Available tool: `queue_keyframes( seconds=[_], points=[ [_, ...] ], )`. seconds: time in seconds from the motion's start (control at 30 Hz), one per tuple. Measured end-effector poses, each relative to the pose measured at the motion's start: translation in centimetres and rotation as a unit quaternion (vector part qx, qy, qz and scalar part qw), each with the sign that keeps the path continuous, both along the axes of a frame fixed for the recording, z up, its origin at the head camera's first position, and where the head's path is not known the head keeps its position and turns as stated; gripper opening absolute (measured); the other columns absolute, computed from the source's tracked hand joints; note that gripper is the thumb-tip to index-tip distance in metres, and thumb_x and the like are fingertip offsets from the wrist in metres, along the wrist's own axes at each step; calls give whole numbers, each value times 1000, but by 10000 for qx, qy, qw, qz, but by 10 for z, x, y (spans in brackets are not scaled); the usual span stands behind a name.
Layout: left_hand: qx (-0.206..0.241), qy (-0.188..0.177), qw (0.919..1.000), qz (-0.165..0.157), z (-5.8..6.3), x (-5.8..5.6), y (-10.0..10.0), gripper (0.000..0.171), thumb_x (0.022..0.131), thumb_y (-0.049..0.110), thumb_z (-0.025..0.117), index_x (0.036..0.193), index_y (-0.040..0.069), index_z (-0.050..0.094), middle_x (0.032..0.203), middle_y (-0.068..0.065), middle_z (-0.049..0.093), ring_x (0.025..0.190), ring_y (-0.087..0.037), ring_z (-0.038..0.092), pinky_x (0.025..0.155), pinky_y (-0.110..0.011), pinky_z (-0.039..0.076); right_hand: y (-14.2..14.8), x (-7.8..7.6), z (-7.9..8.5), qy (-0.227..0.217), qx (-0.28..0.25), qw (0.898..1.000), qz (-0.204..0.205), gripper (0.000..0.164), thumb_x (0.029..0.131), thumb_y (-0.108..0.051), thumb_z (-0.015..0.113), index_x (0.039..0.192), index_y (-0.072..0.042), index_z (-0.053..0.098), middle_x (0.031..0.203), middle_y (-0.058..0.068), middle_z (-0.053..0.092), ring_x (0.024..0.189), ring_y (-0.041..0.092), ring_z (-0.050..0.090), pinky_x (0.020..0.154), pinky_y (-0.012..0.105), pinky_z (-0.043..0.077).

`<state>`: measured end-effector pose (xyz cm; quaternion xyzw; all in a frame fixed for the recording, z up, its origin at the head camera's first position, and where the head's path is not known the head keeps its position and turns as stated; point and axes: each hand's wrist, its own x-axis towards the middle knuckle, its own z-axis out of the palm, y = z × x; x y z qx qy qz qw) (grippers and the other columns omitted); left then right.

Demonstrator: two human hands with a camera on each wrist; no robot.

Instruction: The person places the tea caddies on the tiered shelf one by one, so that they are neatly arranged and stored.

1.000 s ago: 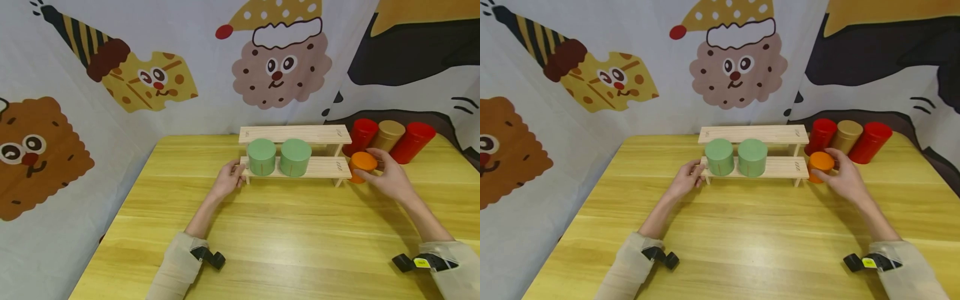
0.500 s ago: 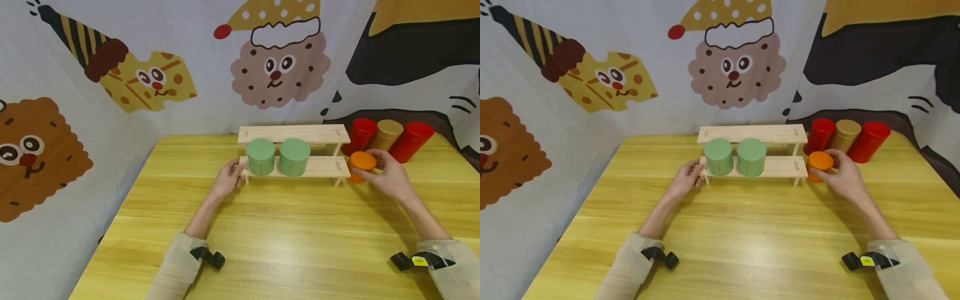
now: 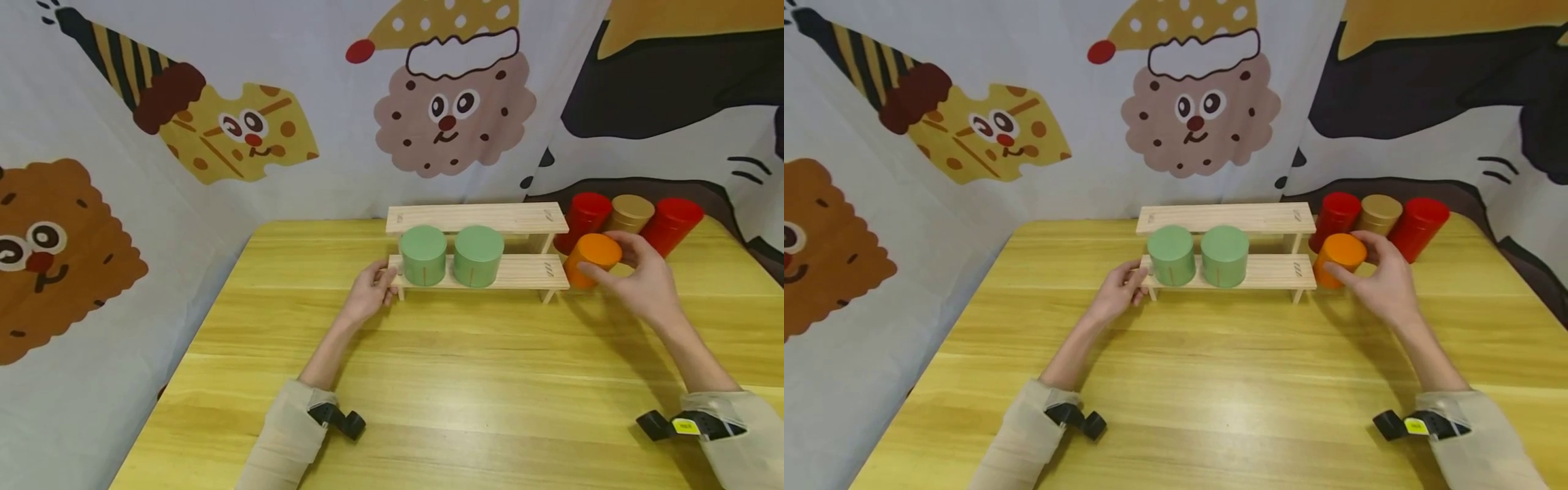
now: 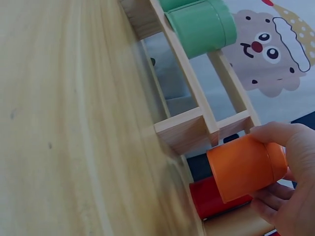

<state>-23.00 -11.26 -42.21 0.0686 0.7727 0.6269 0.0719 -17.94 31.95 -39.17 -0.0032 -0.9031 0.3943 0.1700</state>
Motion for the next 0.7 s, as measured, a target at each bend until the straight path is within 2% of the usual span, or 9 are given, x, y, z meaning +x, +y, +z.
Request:
queue_keyframes(
  seconds=[0.07,0.13,0.4,0.47,0.63,0.7],
  points=[
    [-8,16,10000,10,0,0,0,48,109,17,49,148,-8,39,88,-13,61,65,-17,55,54,-22,46,-2,1,2,83,-27,9999,-66,70,88,-27,81,144,-2,48,131,17,54,101,-1,44,84,15,34],
    [-10,16,10000,9,0,0,0,47,109,17,49,147,-8,40,87,-13,61,65,-17,55,54,-22,46,-3,2,4,158,-42,9998,-99,70,88,-26,81,144,-2,48,130,14,54,99,-6,42,84,15,34],
    [-51,-8,10000,-2,-1,0,-1,49,109,19,49,148,-8,39,91,-14,61,67,-18,56,55,-22,46,-8,6,13,438,-191,9988,-41,67,88,-22,81,145,-5,51,125,-5,52,101,-8,44,90,13,35],
    [-49,-20,10000,10,-1,0,-1,49,109,20,49,149,-7,38,92,-14,61,67,-18,56,56,-22,46,-9,7,16,492,-212,9986,-34,67,88,-22,81,145,-6,51,126,-4,53,102,-9,43,94,13,35],
    [-11,-39,10000,13,-3,-1,-1,50,109,20,49,149,-7,38,93,-15,61,68,-18,57,56,-22,47,-15,9,21,561,-234,9981,-56,67,88,-22,81,146,-7,51,134,10,53,104,-11,43,100,15,35],
    [-5,-38,10000,9,-3,-1,-1,50,109,20,49,149,-7,38,93,-15,61,68,-17,57,56,-22,47,-17,10,23,569,-259,9980,-48,66,88,-22,81,146,-8,51,133,5,54,105,-11,43,101,14,35]
  ],
)
